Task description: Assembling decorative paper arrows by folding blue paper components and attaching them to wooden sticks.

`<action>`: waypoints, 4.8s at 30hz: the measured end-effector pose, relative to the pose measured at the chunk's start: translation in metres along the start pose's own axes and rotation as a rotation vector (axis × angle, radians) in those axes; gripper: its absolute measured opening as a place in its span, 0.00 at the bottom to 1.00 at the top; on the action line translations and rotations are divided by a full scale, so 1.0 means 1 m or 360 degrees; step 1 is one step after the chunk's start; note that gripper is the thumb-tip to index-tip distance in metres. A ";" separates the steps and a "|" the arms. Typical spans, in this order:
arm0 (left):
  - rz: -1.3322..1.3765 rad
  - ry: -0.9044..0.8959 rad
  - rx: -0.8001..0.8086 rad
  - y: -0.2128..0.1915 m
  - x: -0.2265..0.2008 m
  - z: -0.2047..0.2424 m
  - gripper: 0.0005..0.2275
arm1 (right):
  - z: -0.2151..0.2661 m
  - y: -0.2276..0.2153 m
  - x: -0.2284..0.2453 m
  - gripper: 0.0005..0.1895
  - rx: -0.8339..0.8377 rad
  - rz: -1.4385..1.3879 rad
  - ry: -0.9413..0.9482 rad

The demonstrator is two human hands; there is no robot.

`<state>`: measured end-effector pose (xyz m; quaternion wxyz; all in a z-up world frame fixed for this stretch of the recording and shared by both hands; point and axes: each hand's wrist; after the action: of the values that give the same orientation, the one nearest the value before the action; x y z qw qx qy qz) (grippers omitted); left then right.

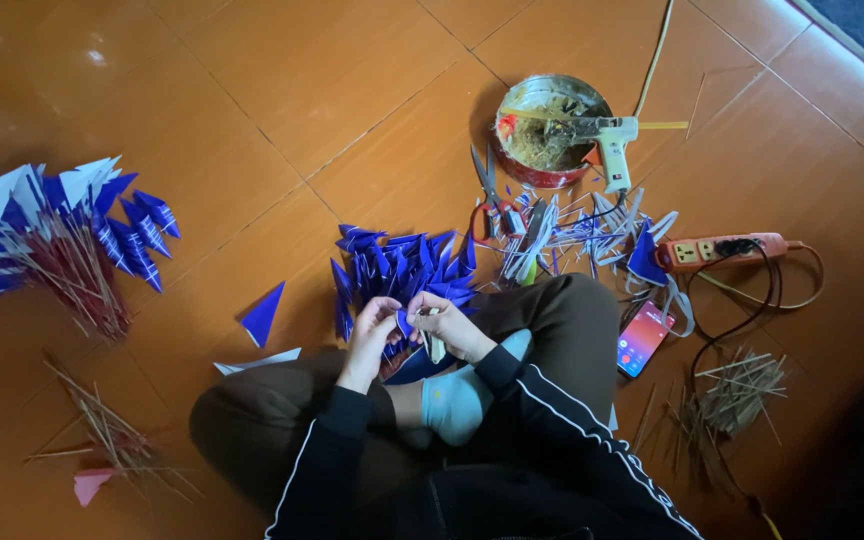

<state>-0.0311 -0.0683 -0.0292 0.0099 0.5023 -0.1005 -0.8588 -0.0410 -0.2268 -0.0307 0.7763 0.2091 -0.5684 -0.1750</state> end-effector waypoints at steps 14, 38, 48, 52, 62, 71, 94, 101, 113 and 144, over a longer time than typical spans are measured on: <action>-0.0701 0.0265 0.0234 -0.028 0.007 -0.016 0.25 | 0.007 0.005 0.009 0.05 0.0303 0.0776 -0.0142; 0.0958 -0.0553 0.0204 -0.004 0.052 -0.026 0.03 | -0.001 0.003 0.002 0.14 -0.0220 0.0637 -0.0496; 0.0936 -0.0460 0.0104 -0.011 0.050 -0.033 0.04 | 0.007 0.016 0.023 0.22 -0.0171 0.0580 -0.0621; 0.0911 -0.0413 -0.0009 -0.014 0.043 -0.033 0.05 | -0.006 -0.010 0.022 0.15 -0.0564 -0.0333 -0.0247; 0.0522 -0.0564 0.0120 -0.010 0.043 -0.023 0.04 | -0.008 -0.007 0.003 0.31 -0.0478 0.0070 -0.0180; 0.0197 -0.0511 0.0064 -0.015 0.032 -0.015 0.05 | -0.017 -0.024 0.013 0.19 -0.0717 -0.0154 -0.0360; -0.0994 0.0533 -0.0421 0.004 -0.013 0.010 0.04 | -0.001 -0.009 0.012 0.16 -0.0041 0.0443 0.0131; -0.0689 0.0510 -0.0330 0.005 -0.010 0.011 0.03 | -0.006 -0.021 -0.009 0.10 -0.0179 0.0421 -0.0007; -0.0231 0.0239 -0.0562 -0.028 0.022 -0.034 0.07 | -0.002 0.002 0.020 0.15 -0.0564 0.0363 -0.0090; -0.0756 0.0581 -0.0156 -0.029 0.019 -0.033 0.09 | 0.008 0.015 0.014 0.31 0.0473 0.1542 -0.1092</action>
<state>-0.0097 -0.0474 -0.0660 -0.1492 0.6568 0.0650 -0.7363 -0.0439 -0.2220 -0.0096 0.5029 -0.0353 -0.8347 0.2217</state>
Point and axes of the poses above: each hand's wrist, its own z-axis away from the middle knuckle, its own y-axis out of the palm, x = y × z, and after that the axes turned 7 degrees about -y, right-handed
